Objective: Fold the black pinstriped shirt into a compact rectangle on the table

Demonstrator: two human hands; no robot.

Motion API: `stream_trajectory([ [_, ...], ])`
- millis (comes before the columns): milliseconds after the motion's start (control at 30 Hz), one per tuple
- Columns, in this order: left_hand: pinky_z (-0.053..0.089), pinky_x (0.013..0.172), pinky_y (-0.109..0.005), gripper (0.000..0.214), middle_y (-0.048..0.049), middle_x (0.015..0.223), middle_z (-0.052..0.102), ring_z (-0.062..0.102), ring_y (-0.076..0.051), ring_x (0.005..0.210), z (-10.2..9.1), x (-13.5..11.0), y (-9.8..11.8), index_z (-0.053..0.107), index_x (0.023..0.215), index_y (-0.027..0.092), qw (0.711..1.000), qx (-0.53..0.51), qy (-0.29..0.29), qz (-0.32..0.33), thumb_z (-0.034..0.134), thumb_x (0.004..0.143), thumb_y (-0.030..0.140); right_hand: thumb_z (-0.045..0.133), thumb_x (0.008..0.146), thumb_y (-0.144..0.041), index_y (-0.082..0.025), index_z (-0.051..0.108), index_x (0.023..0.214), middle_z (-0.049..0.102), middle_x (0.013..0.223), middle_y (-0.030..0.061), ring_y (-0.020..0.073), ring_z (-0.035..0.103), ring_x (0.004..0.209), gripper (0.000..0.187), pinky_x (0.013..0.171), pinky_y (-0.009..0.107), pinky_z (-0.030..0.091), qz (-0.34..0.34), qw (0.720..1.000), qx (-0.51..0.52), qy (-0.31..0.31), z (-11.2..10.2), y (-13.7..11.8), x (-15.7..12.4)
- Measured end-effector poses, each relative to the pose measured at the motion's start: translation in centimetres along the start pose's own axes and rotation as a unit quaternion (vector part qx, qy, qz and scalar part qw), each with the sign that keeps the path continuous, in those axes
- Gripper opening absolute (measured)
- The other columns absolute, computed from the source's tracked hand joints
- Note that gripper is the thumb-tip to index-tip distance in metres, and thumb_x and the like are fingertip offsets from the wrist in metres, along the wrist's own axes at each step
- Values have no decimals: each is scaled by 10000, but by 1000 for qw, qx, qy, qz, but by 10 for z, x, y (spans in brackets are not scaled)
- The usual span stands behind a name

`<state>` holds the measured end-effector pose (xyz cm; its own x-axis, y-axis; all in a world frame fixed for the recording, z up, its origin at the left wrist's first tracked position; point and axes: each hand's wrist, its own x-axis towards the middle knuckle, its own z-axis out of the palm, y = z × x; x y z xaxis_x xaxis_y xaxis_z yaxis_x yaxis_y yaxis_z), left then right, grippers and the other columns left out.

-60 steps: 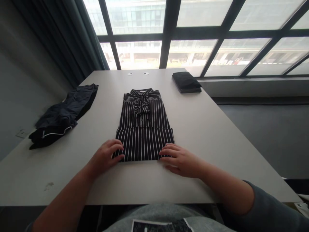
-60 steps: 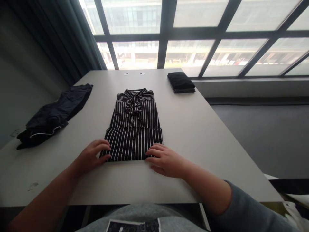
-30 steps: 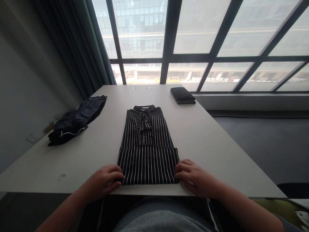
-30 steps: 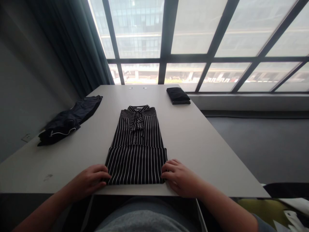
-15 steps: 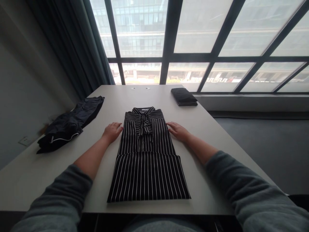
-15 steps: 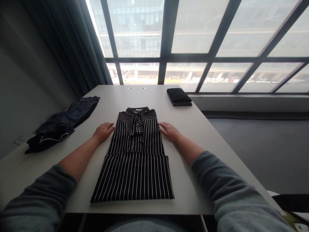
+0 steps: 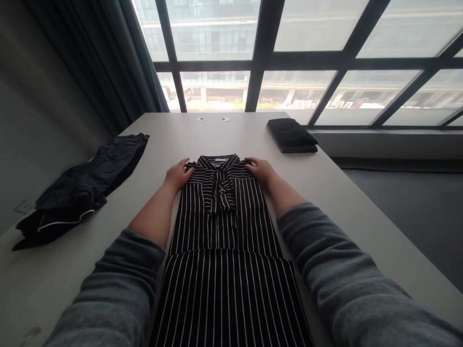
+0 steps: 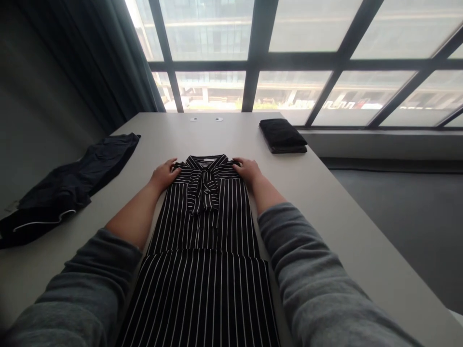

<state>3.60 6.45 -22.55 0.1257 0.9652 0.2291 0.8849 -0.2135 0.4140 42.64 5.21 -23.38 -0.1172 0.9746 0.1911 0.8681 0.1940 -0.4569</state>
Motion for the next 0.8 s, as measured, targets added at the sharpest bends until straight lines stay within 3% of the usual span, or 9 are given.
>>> stream_trajectory([
  [100, 502, 1046, -427, 655, -169, 1350, 722, 674, -325, 1225, 8, 15, 4, 573, 1509, 173, 999, -5, -8, -40, 640, 933, 478, 635, 952, -299, -205, 679, 1418, 715, 1357, 74, 228, 675, 1205, 477, 1118, 368, 496, -16, 998, 55, 13, 3, 3, 6],
  [267, 512, 1003, -483, 390, -131, 1226, 764, 670, -361, 1159, 17, 30, 10, 765, 1172, 238, 998, 33, -16, -58, 693, 883, 490, 687, 911, -399, -109, 711, 1354, 685, 1344, 184, 339, 596, 1286, 530, 1181, 481, 429, 35, 995, -37, 82, 12, 1, 16],
  [400, 517, 974, -435, 267, -116, 1179, 757, 667, -317, 1094, 15, 29, 15, 744, 1098, 225, 1000, 10, -8, -22, 674, 890, 377, 681, 877, -335, -114, 778, 1143, 709, 1247, 179, 330, 601, 1245, 359, 1164, 454, 432, 36, 996, -60, 55, 16, -5, 22],
  [600, 520, 955, -385, 277, -100, 1144, 745, 659, -257, 995, 5, 21, 24, 663, 1169, 189, 997, -83, 5, -3, 639, 934, 334, 612, 871, -310, -164, 691, 1119, 727, 991, 81, 237, 634, 909, 299, 924, 376, 520, 25, 992, 95, 75, 7, -21, 15],
  [800, 530, 919, -372, 250, -62, 1026, 723, 641, -214, 905, -5, 18, 23, 638, 1087, 179, 978, -202, 38, 33, 678, 900, 341, 603, 861, -348, -210, 575, 1063, 599, 795, -9, 172, 541, 759, 246, 741, 298, 480, 17, 962, 258, 86, -3, -33, 5],
])
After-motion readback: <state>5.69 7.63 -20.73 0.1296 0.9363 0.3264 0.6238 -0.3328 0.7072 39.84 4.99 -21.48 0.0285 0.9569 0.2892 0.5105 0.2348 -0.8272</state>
